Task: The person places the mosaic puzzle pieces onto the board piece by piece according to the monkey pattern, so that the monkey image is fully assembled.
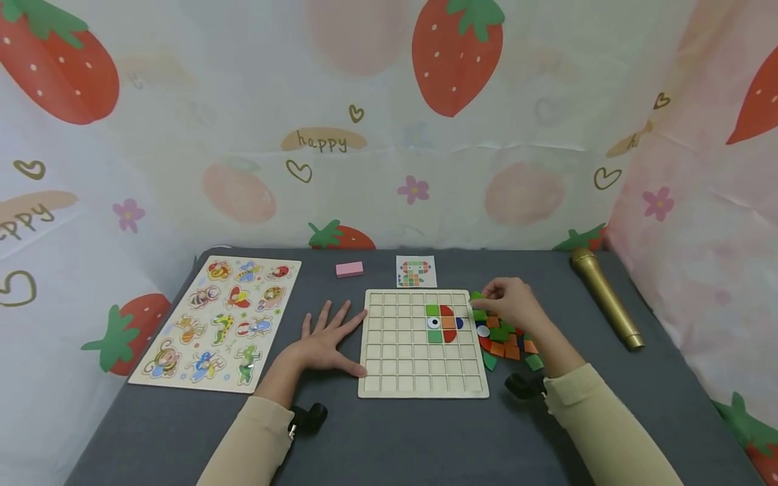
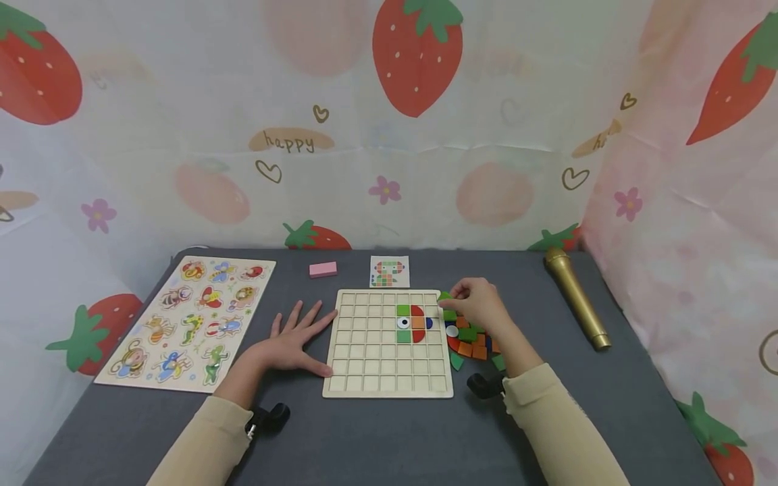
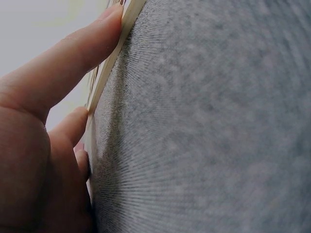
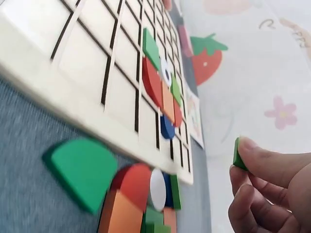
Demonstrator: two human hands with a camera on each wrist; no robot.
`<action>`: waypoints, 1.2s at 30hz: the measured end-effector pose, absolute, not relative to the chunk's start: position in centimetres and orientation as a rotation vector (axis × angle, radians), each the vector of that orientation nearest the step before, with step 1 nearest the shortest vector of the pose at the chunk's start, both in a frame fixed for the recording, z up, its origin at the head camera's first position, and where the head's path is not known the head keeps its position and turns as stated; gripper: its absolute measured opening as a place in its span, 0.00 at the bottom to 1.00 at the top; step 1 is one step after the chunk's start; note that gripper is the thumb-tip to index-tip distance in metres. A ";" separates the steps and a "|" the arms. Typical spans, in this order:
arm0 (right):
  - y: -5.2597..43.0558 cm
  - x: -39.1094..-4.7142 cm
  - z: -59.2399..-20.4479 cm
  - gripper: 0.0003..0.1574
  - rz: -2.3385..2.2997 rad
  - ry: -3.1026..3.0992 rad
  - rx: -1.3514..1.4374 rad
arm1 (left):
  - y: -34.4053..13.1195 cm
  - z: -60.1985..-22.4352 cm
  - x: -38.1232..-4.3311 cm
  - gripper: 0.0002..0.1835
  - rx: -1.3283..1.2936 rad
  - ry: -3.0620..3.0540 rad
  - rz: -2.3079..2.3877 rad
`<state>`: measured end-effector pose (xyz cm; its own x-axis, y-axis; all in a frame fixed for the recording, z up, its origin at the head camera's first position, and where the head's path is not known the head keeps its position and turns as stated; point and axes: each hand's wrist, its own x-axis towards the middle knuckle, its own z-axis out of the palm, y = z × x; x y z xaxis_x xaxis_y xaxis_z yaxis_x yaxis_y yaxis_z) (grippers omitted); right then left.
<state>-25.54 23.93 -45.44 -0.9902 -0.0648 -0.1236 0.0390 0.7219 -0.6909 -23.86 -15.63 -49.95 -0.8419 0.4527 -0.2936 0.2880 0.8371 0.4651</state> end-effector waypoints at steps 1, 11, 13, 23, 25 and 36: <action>23.7 -25.6 -45.4 0.21 -1.115 2.784 -0.014 | -15.6 -50.0 -23.9 0.63 0.554 2.619 0.576; 21.5 -26.1 -45.5 0.24 -1.078 2.756 -0.116 | -15.6 -50.1 -23.9 0.63 0.558 2.620 0.577; 21.0 -26.2 -45.6 0.22 -1.089 2.750 -0.148 | -15.6 -50.1 -23.9 0.63 0.555 2.619 0.581; 19.2 -26.6 -46.4 0.15 -1.198 2.732 -0.146 | -15.7 -50.2 -23.9 0.63 0.552 2.621 0.576; 18.9 -26.7 -46.6 0.13 -1.193 2.731 -0.169 | -15.7 -50.2 -24.0 0.63 0.554 2.620 0.578; 16.7 -27.5 -47.8 0.09 -1.187 2.733 -0.224 | -15.8 -50.3 -24.1 0.63 0.546 2.616 0.580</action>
